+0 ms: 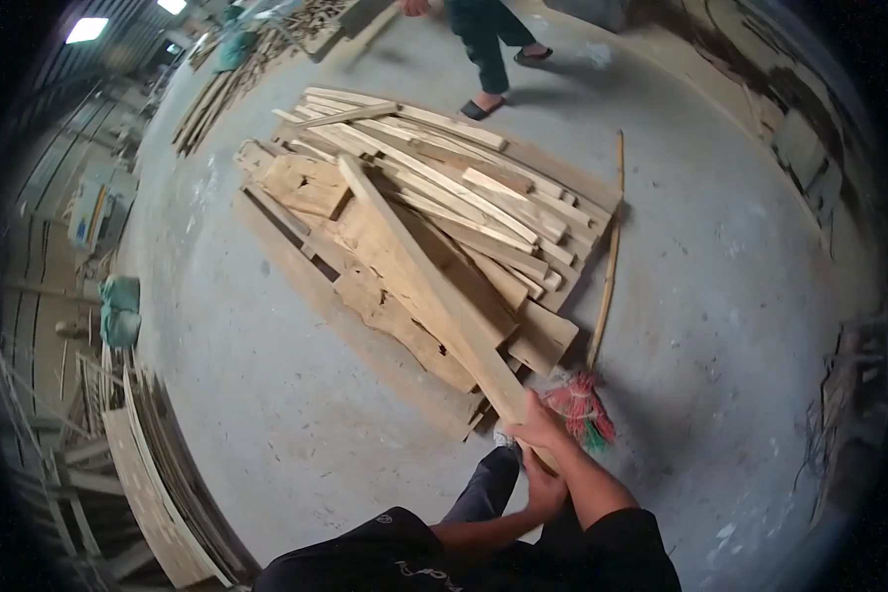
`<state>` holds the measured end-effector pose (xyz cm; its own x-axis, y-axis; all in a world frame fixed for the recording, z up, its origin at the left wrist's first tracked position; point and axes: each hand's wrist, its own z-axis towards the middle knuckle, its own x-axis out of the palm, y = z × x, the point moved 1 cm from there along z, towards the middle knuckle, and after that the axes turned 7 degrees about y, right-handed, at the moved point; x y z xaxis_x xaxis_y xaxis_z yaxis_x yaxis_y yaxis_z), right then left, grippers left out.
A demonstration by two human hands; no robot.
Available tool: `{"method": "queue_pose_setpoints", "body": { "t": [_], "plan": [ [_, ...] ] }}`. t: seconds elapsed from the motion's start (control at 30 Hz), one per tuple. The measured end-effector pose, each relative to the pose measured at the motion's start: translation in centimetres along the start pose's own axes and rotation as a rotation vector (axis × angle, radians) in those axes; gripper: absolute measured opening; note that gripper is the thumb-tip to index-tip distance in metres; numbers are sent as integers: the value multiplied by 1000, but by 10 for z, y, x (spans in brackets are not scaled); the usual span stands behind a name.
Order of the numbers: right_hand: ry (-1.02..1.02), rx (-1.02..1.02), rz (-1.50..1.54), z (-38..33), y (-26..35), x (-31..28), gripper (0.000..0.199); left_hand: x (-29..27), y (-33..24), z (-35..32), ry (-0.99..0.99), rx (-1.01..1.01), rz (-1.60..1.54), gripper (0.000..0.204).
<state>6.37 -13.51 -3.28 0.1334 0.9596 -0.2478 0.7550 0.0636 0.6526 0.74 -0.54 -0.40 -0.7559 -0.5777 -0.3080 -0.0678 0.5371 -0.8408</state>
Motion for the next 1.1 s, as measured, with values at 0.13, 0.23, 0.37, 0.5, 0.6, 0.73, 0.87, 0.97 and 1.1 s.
{"method": "queue_pose_setpoints", "body": {
  "t": [0.13,0.23,0.37,0.5,0.6,0.73,0.87,0.97,1.1],
  "plan": [
    [-125,7,117,-47,-53,11,69,-2,16,-52,380,-101,-10,84],
    [0,-51,274,-127,-103,-40,61,8,10,-62,993,-182,82,69],
    [65,22,340,-236,-187,-72,58,13,49,-9,844,-12,714,55],
    [26,186,278,-391,-220,-98,61,26,33,32,90,-33,462,45],
    [177,66,412,-463,-321,-108,63,67,19,36,106,-81,318,48],
    [87,163,-103,-550,-336,-151,62,112,-11,43,408,-383,-241,69],
    [-189,275,-463,-607,-291,-217,59,183,-54,45,69,-333,-95,76],
    [-352,303,-588,-616,-284,-253,48,230,-115,46,-70,-422,-204,64],
    [-462,193,-756,-623,-265,-308,36,233,-146,89,-58,-391,-506,33]
  ]
}}
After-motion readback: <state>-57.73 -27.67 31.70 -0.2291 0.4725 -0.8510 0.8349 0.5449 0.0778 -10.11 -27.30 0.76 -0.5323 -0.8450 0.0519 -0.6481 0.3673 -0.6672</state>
